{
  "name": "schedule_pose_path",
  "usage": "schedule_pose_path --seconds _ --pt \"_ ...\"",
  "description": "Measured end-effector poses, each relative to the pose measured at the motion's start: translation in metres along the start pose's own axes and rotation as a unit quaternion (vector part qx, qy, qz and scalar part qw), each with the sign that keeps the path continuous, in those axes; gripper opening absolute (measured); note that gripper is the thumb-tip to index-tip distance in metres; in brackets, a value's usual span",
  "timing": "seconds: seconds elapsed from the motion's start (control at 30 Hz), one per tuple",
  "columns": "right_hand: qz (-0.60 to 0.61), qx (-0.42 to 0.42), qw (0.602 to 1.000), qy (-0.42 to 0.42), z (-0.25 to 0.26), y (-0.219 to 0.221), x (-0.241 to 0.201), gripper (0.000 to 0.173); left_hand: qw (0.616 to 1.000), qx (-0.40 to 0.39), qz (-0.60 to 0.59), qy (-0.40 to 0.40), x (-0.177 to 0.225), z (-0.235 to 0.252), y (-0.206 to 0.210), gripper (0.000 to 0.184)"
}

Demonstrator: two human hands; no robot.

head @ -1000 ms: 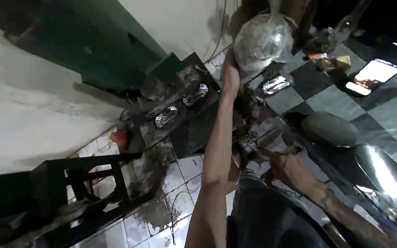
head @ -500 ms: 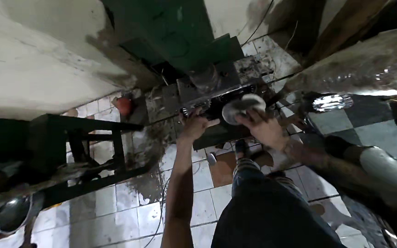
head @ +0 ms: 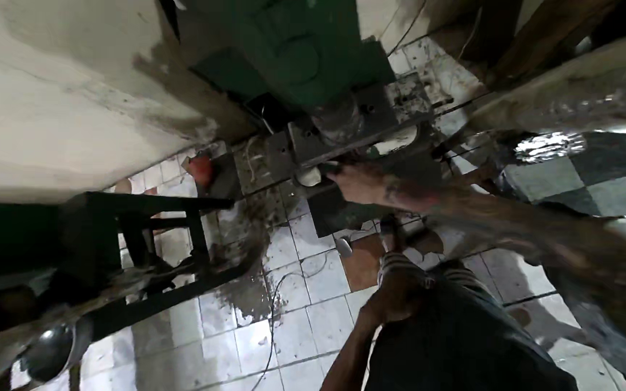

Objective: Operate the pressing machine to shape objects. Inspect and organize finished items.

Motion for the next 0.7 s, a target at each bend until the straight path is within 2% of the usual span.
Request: schedule_pose_path --seconds 0.07,0.1,0.13,0.17,0.2,0.23,0.27,0.3,0.33,0.4,0.43,0.5,0.53,0.6,0.63,0.7 --pt "-0.073 -0.09 0.992 0.04 -0.054 -0.064 0.05 0.034 0.991 -0.072 -0.106 -0.032 -0.017 0.004 0.006 0.029" --pt "-0.134 -0.062 0.988 0.035 -0.079 -0.099 0.084 0.03 0.981 -0.11 -0.145 -0.061 -0.026 0.004 0.013 0.031" --pt "-0.199 0.039 0.979 -0.008 -0.101 -0.133 0.122 0.031 0.977 -0.136 -0.148 -0.073 -0.032 0.008 0.015 0.031" --pt "-0.258 0.243 0.933 -0.063 -0.12 -0.158 0.165 0.041 0.982 -0.14 -0.106 -0.073 -0.039 0.014 0.012 0.03" --pt "-0.288 0.347 0.891 -0.05 -0.148 -0.173 0.196 0.051 0.989 -0.127 -0.028 -0.075 -0.046 0.022 0.007 0.029" --pt "-0.307 0.392 0.867 0.011 -0.182 -0.178 0.209 0.058 0.986 -0.098 0.081 -0.105 -0.039 0.032 -0.001 0.03" --pt "-0.3 0.388 0.865 0.107 -0.217 -0.181 0.202 0.056 0.967 -0.055 0.185 -0.164 -0.022 0.045 -0.01 0.035" --pt "-0.251 0.214 0.915 0.233 -0.25 -0.181 0.182 0.053 0.953 0.011 0.242 -0.18 0.001 0.063 -0.02 0.037" --pt "-0.216 0.161 0.914 0.305 -0.279 -0.169 0.163 0.051 0.951 0.104 0.258 -0.136 0.032 0.08 -0.031 0.036" --pt "-0.195 0.221 0.892 0.342 -0.342 -0.114 0.134 0.043 0.944 0.214 0.251 -0.011 0.102 0.117 -0.041 0.034" --pt "-0.183 0.224 0.888 0.358 -0.374 -0.077 0.124 0.04 0.935 0.227 0.271 0.037 0.138 0.142 -0.037 0.032" --pt "-0.113 0.135 0.877 0.448 -0.431 0.007 0.112 0.047 0.925 0.19 0.323 0.068 0.187 0.2 -0.019 0.034" --pt "-0.057 0.059 0.856 0.51 -0.454 0.05 0.114 0.056 0.918 0.159 0.354 0.084 0.205 0.231 -0.008 0.038" --pt "0.101 -0.087 0.788 0.6 -0.489 0.141 0.132 0.071 0.906 0.094 0.402 0.092 0.234 0.297 0.016 0.042" --pt "0.162 -0.114 0.76 0.62 -0.503 0.19 0.142 0.073 0.898 0.062 0.425 0.089 0.242 0.324 0.027 0.04" --pt "0.217 -0.111 0.726 0.643 -0.526 0.282 0.157 0.078 0.88 0.015 0.471 0.067 0.242 0.366 0.037 0.038"
Point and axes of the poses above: each hand's wrist, its own z-axis towards the middle knuckle, its own y-axis out of the palm, x = y × z, the point moved 8 cm from there along z, towards the middle knuckle, and after that the axes turned 15 degrees about -z, right-handed, at the moved point
